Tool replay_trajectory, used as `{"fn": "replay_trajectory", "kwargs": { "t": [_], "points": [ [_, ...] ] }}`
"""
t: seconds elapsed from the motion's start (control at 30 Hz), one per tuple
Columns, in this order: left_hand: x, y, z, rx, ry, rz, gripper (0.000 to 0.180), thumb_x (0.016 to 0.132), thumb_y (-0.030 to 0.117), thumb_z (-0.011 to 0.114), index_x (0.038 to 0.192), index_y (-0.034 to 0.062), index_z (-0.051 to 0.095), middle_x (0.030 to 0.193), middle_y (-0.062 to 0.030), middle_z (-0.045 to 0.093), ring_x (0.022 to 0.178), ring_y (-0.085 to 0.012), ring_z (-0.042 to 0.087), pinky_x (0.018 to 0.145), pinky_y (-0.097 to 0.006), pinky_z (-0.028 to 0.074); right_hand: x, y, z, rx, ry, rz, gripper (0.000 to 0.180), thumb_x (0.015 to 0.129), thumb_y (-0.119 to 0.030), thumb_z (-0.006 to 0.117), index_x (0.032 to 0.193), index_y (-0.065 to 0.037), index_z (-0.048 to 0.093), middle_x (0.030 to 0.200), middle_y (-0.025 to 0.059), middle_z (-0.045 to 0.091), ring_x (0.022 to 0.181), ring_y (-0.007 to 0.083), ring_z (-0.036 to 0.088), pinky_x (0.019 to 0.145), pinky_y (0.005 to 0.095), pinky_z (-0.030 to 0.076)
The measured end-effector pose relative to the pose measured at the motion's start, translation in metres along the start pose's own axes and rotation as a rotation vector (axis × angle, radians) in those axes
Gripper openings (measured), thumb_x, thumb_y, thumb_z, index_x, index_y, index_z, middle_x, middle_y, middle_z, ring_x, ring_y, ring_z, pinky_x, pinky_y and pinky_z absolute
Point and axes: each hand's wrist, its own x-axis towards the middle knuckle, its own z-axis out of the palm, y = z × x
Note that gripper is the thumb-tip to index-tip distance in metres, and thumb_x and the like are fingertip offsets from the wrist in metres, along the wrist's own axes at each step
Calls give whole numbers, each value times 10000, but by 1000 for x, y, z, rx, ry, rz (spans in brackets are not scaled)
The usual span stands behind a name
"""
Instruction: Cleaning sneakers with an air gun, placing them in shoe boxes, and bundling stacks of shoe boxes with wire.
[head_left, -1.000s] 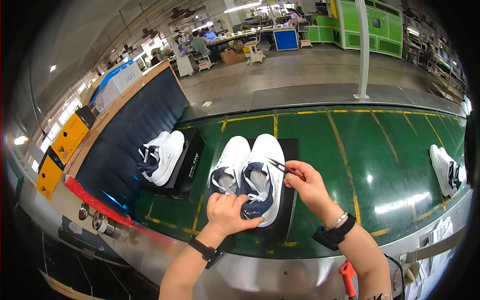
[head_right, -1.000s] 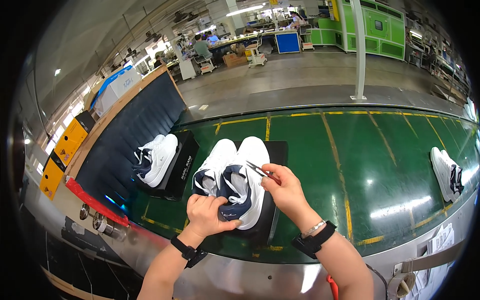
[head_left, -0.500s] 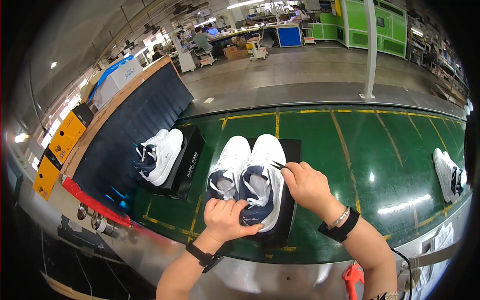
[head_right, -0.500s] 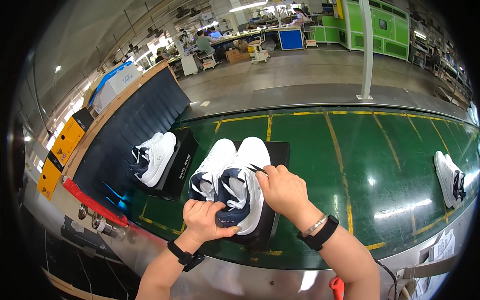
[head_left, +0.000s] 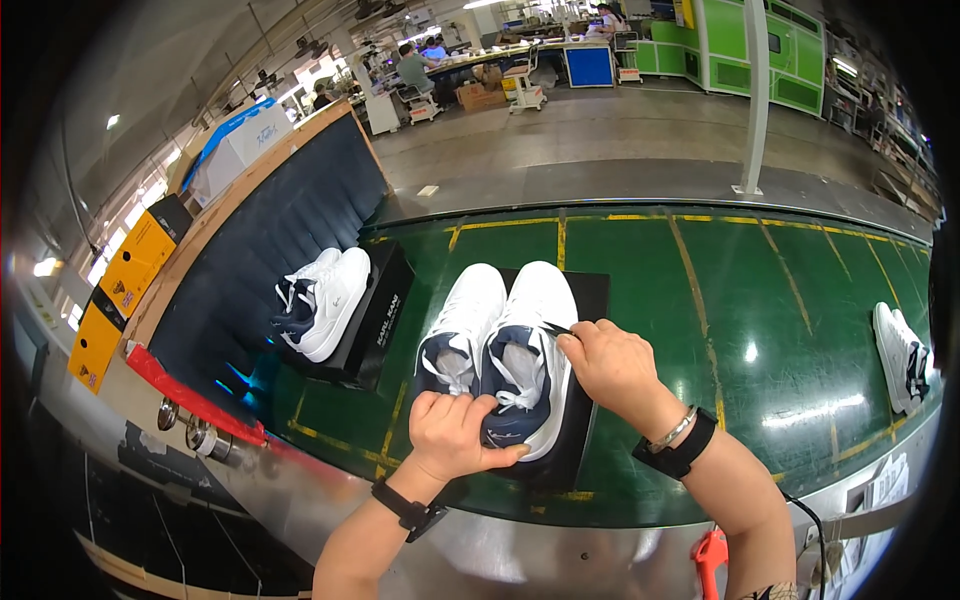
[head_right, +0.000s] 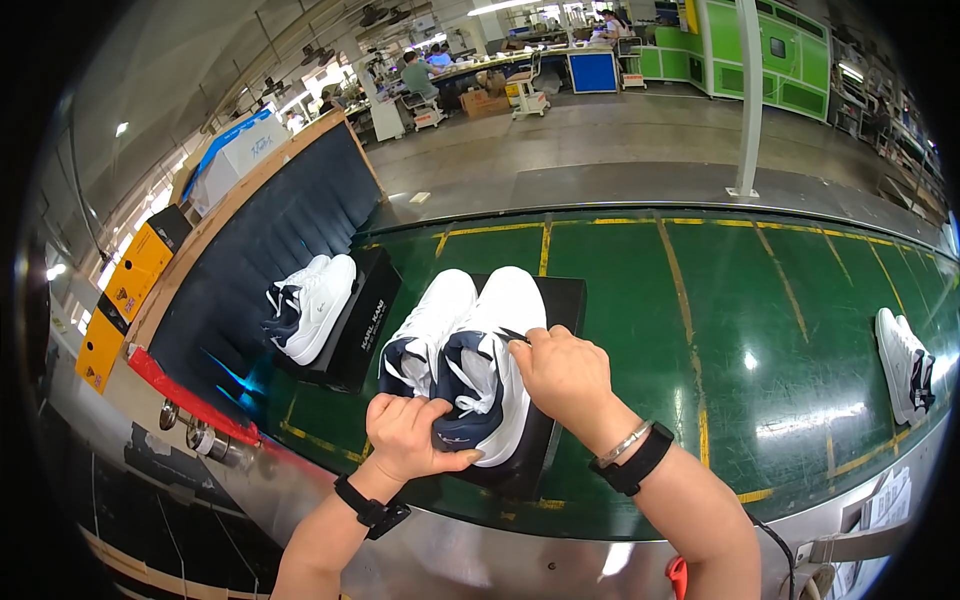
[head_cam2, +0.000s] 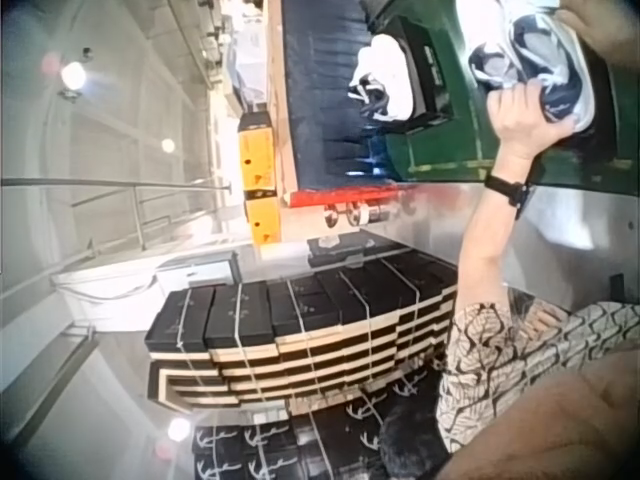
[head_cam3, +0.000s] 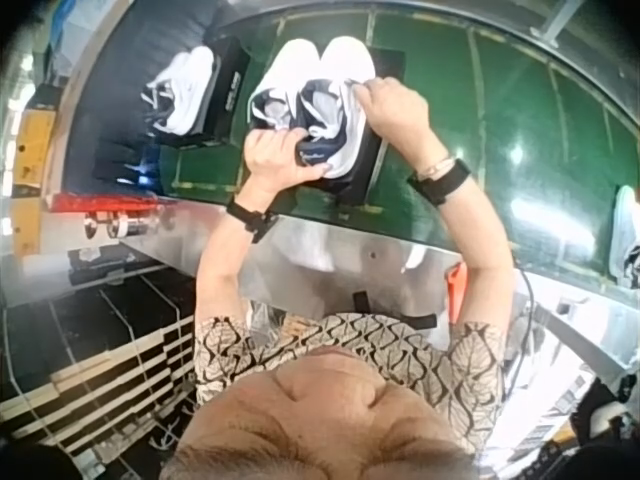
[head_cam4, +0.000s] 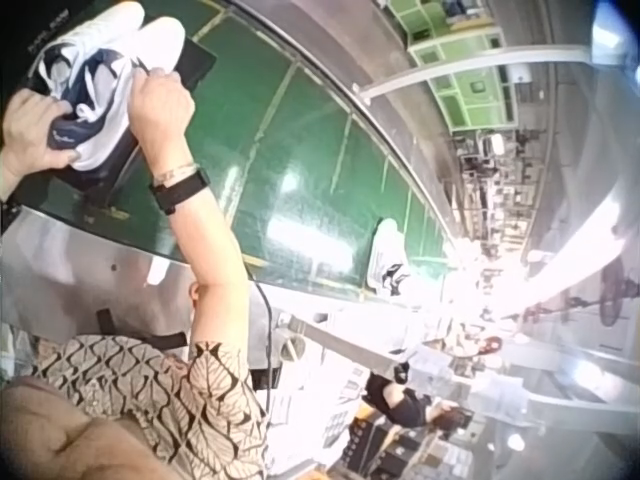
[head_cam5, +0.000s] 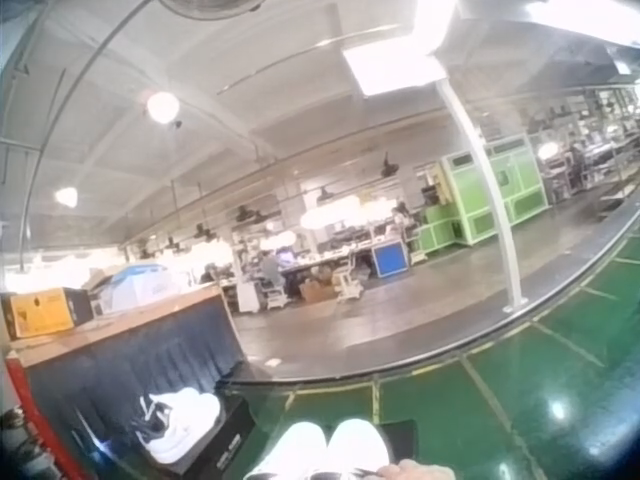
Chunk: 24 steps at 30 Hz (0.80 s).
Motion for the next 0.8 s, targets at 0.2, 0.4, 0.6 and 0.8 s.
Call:
{"fn": "replay_trajectory", "kwargs": {
  "t": [0.2,0.4,0.6,0.8],
  "points": [
    [0,1,2,-5,10,3,517,649,621,592,709,107,600,562,-4,481,511,-170,453,588,-288,342,7,1,-12,-13,-70,10,322,864,-342,478,885,-66,643,799,141,613,739,322,609,682,409,483],
    [-1,0,1,0,14,3,515,641,620,600,708,109,600,559,-4,470,506,-174,447,592,-290,343,11,2,-13,-16,-102,-16,316,855,-338,476,904,-85,658,822,126,619,794,306,602,721,399,472],
    [1,2,1,6,10,1,515,638,619,603,714,109,601,563,-5,468,512,-174,445,591,-292,342,15,2,-17,8,-158,7,334,851,-333,462,851,-68,666,836,147,631,791,313,609,726,406,476],
    [0,1,1,11,15,4,512,640,619,605,719,113,600,569,-3,468,521,-173,447,588,-293,339,15,-2,-16,30,-171,36,366,850,-336,449,832,-43,668,831,176,636,795,337,614,734,418,479]
  ]
}}
